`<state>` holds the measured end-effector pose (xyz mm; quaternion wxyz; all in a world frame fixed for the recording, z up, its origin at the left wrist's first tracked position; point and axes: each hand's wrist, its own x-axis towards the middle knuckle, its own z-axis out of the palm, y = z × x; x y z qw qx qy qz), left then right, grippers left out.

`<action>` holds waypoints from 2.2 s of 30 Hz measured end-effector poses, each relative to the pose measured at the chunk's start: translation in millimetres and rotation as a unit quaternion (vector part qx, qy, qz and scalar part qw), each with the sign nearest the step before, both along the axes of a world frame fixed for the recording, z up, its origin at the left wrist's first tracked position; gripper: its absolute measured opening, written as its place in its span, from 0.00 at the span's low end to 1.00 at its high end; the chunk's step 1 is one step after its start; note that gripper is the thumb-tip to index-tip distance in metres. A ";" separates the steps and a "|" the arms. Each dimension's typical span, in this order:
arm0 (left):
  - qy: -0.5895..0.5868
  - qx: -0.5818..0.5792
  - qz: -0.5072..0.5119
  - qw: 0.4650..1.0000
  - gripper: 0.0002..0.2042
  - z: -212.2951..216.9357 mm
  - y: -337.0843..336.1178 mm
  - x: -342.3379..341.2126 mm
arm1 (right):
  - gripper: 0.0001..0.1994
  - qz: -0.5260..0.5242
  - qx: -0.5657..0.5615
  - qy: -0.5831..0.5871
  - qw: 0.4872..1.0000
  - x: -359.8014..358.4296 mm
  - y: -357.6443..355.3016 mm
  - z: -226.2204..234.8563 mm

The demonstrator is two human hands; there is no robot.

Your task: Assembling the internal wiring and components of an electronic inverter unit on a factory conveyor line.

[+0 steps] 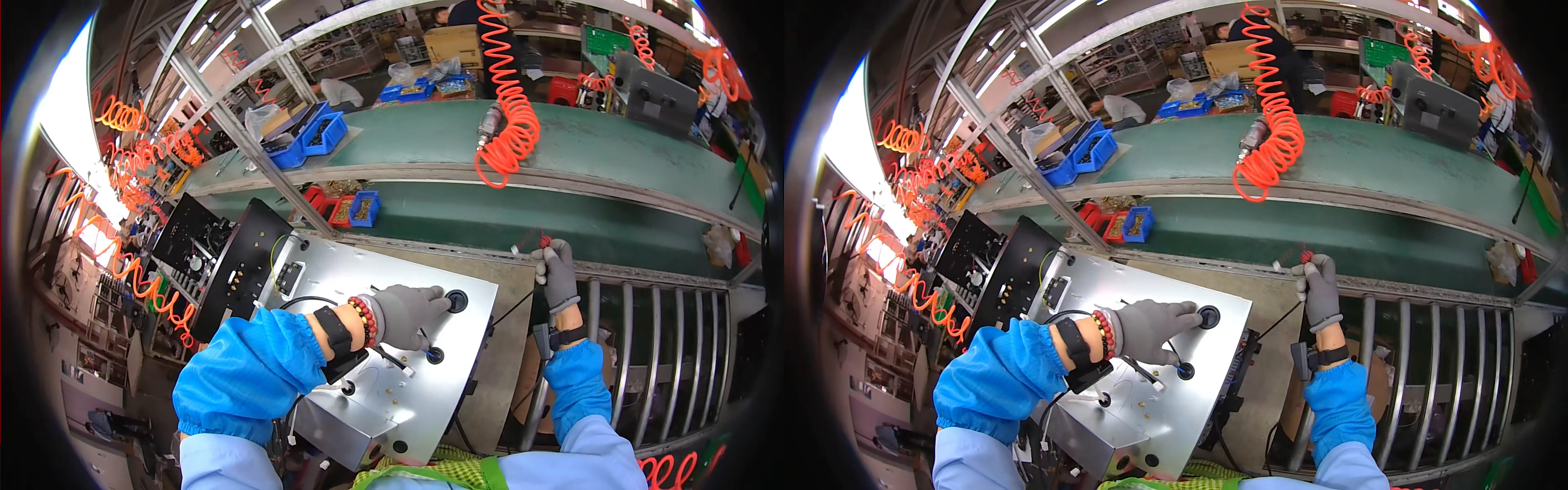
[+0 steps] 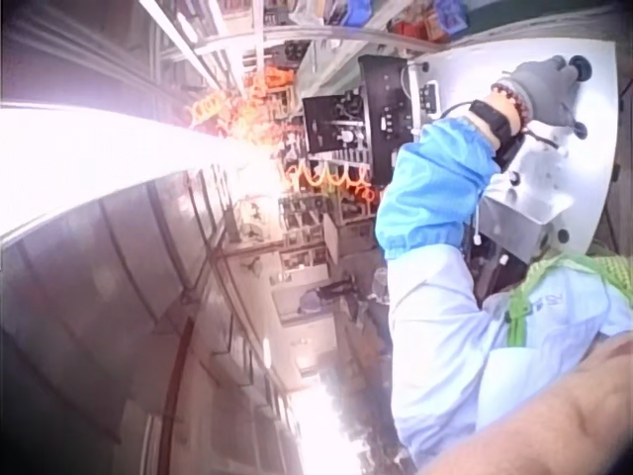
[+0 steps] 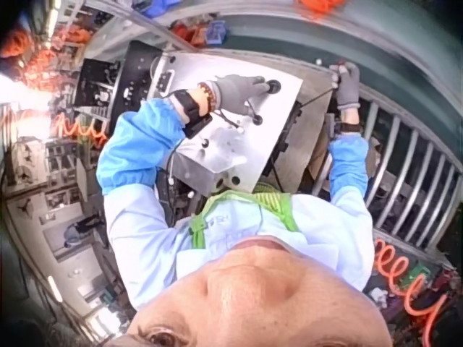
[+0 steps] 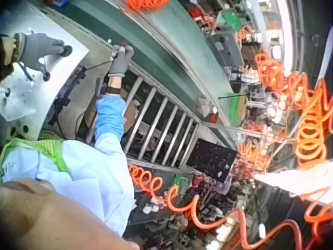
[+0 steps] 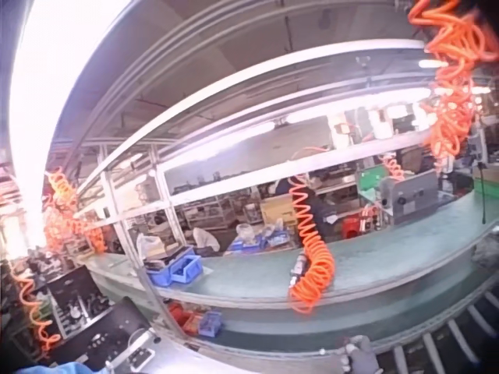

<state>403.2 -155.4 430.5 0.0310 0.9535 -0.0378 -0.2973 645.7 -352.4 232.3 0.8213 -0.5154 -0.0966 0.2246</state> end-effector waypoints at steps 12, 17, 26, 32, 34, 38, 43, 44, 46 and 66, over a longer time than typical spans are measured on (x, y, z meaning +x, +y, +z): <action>-0.135 -0.085 0.059 0.985 0.22 -23.9 18.8 24.1 | 0.14 0.253 -0.105 0.066 0.959 -108.3 -2.4 -11.8; -0.100 -0.057 0.073 0.991 0.23 -27.7 14.6 36.2 | 0.19 0.235 0.058 0.034 0.970 -157.7 28.3 -17.6; -0.091 -0.045 0.074 0.992 0.21 -31.1 16.4 45.1 | 0.17 0.247 0.100 0.020 0.964 -155.6 40.8 -11.7; -0.076 -0.056 0.076 0.993 0.16 -34.7 18.1 47.9 | 0.18 0.200 0.149 0.091 0.964 -176.1 46.4 -11.8; -0.081 -0.066 0.060 0.993 0.15 -33.5 18.2 47.9 | 0.19 0.185 0.010 -0.035 0.982 -172.7 43.9 -7.2; -0.084 -0.070 0.056 0.992 0.15 -34.0 17.8 48.1 | 0.23 0.187 0.290 0.270 0.899 -165.1 32.1 4.2; -0.087 -0.067 0.069 0.992 0.16 -36.3 14.7 51.0 | 0.27 0.281 0.209 0.233 0.907 -164.6 27.6 17.2; -0.083 -0.064 0.072 0.992 0.16 -36.5 13.7 50.8 | 0.26 0.278 0.190 0.243 0.909 -165.5 27.9 18.7; -0.089 -0.062 0.077 0.991 0.16 -37.2 12.8 50.7 | 0.26 0.281 0.210 0.228 0.909 -165.4 28.0 20.1; -0.005 -0.049 0.038 0.998 0.17 -36.0 13.0 64.7 | 0.23 0.279 0.145 0.169 0.934 -157.1 28.1 16.5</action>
